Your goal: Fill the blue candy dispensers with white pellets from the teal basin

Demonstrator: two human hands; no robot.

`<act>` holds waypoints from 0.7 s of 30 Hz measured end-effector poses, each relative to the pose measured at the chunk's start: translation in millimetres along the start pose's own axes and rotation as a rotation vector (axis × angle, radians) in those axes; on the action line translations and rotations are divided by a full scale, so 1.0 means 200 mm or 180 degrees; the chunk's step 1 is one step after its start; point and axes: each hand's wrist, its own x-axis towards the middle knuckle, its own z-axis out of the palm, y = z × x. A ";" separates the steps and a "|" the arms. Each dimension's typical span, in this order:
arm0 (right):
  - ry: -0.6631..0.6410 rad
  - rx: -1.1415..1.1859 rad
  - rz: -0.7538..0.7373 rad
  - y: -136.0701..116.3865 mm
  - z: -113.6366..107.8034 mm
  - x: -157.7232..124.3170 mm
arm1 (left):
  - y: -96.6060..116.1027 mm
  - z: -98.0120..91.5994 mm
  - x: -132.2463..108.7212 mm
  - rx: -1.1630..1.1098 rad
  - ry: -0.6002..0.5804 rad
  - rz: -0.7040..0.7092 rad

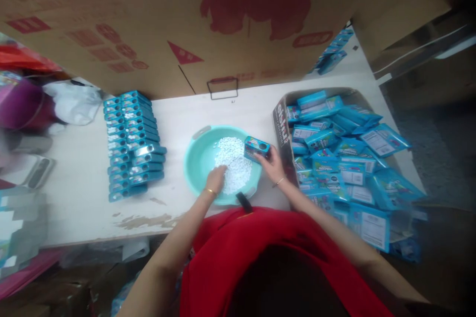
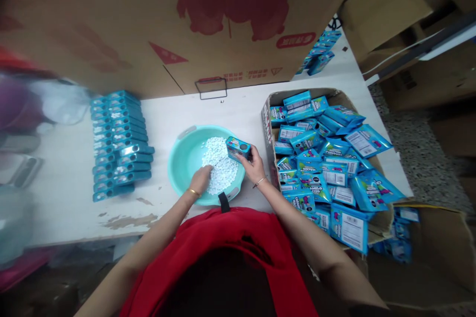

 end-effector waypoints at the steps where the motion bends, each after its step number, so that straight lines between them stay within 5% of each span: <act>1: -0.0014 0.0011 0.0000 0.00 0.00 0.00 | 0.00 0.01 0.00 -0.0106 0.0019 -0.0023; 7: -0.0026 0.0083 0.0053 0.00 -0.01 0.01 | 0.06 0.02 0.03 -0.0918 -0.0121 0.0074; 11: -0.0073 -0.0105 -0.0094 0.02 -0.04 0.02 | 0.06 -0.07 0.03 -0.1423 -0.0297 0.0185; 16: -0.0052 -0.0745 -0.0502 0.01 -0.07 0.02 | 0.06 -0.39 -0.07 -0.1799 -0.0363 0.0391; 21: -0.0592 -0.1318 -0.1079 -0.02 -0.03 0.00 | 0.21 -0.75 -0.18 -0.1356 -0.0329 0.0399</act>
